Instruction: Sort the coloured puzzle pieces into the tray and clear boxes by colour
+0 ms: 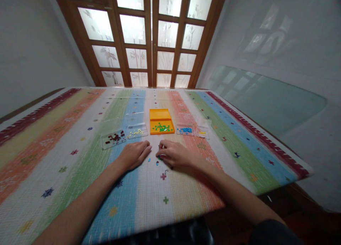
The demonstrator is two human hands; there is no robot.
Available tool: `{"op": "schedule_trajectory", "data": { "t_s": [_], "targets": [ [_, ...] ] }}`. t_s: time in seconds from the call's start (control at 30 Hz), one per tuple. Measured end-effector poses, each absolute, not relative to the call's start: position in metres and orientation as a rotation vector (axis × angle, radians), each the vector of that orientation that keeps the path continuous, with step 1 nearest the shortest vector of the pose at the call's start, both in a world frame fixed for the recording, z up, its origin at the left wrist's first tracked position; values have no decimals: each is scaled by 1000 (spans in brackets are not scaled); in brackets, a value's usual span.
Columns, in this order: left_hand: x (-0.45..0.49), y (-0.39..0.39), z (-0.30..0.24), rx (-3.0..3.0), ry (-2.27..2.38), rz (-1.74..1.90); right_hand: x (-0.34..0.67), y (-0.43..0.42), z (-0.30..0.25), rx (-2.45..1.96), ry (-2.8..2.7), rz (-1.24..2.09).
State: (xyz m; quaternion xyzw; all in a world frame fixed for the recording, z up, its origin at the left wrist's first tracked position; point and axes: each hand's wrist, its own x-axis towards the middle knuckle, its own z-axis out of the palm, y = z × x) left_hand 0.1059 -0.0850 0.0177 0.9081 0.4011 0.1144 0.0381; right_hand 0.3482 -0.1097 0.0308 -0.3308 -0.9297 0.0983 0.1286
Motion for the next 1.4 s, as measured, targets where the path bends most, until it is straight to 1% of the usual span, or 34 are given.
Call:
{"op": "schedule_trajectory", "data": {
  "t_s": [0.47,0.63,0.73,0.87,1.03,1.1,1.3,1.4],
  "targets": [
    [107,-87,21,2755,1198,394,337,-111,38,-877,-2878,-44],
    [107,-87,21,2757,1208,378,337,-109,39,-745,-2931,-96],
    [107,-86,21,2766,1212,384,336,-109,37,-728,-2915,-67],
    [106,-86,21,2767,1191,411,340,-106,35,-761,-2753,142],
    [106,-86,21,2763,1172,437,358,-93,41,-857,-2292,664],
    [106,-86,21,2761,1173,440,368,-86,44,-936,-2123,813],
    [105,-85,18,2757,1183,405,399,-70,47,-1071,-1764,1078],
    [105,-85,18,2755,1192,397,417,-61,50,-1143,-1634,1065]
  ]
}}
